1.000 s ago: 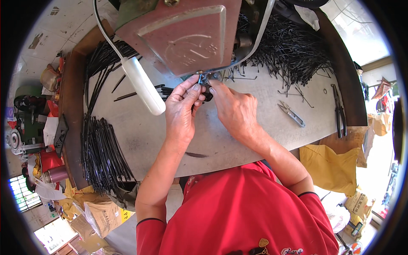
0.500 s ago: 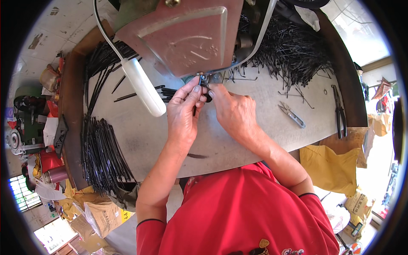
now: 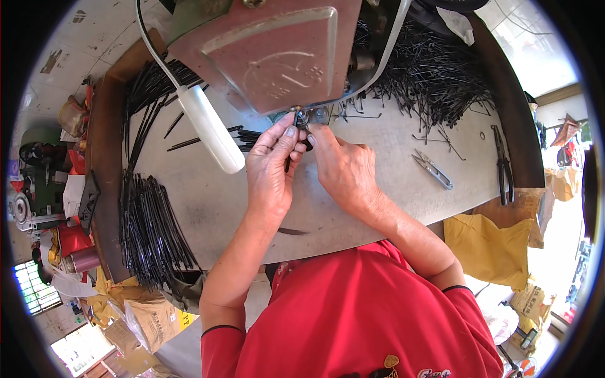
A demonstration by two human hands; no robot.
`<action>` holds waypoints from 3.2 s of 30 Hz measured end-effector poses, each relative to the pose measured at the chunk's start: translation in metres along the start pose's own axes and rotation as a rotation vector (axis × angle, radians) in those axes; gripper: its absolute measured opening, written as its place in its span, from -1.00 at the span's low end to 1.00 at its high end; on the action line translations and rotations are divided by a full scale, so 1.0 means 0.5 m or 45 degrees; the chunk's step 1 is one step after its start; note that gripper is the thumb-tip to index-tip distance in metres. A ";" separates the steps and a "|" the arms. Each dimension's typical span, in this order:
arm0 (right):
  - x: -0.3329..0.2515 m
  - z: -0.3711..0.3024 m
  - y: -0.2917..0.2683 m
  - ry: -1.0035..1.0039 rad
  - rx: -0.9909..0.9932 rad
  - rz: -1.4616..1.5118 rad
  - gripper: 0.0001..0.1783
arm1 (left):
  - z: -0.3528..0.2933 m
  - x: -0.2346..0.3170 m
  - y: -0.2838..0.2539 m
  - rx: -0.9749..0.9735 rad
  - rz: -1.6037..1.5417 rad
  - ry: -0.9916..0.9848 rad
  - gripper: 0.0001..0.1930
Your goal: The person repeatedly picks up thin black metal rods from a pile on a workbench and inserts them into a stationary bending machine. They manipulate the rods with both hands to bend them into a specific shape, then place the finished pieces onto a separate pile. The process is continuous and repetitive throughout the clip.
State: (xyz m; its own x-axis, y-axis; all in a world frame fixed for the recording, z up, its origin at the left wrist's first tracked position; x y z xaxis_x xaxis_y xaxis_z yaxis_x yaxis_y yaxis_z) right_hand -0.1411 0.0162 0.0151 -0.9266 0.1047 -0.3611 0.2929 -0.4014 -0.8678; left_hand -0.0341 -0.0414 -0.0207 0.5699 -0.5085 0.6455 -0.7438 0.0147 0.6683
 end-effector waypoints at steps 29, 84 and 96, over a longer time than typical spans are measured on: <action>0.034 -0.010 -0.025 0.397 -0.535 0.943 -0.83 | -0.023 0.035 0.001 -0.202 0.209 -0.140 -0.87; 0.022 0.019 0.027 0.613 -0.378 1.313 -0.83 | 0.000 -0.010 0.007 -0.071 0.040 0.157 -0.65; 0.046 0.076 0.021 0.420 -0.657 0.916 -0.78 | 0.023 0.044 0.023 -0.154 0.542 -0.102 -0.71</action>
State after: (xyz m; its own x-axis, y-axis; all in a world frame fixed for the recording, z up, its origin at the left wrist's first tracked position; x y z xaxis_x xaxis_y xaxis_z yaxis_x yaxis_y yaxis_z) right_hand -0.1681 -0.0203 0.0105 -0.3924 0.2723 -0.8786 0.9098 -0.0254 -0.4143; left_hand -0.0340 -0.0623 -0.0033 0.1899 -0.5001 0.8449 -0.8571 0.3352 0.3911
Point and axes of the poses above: each hand's wrist, its own z-axis towards the middle knuckle, its own y-axis out of the palm, x = y × z, the point moved 7 cm from there along z, towards the middle knuckle, and after that the axes turned 13 degrees about -z, right-handed, at the moved point
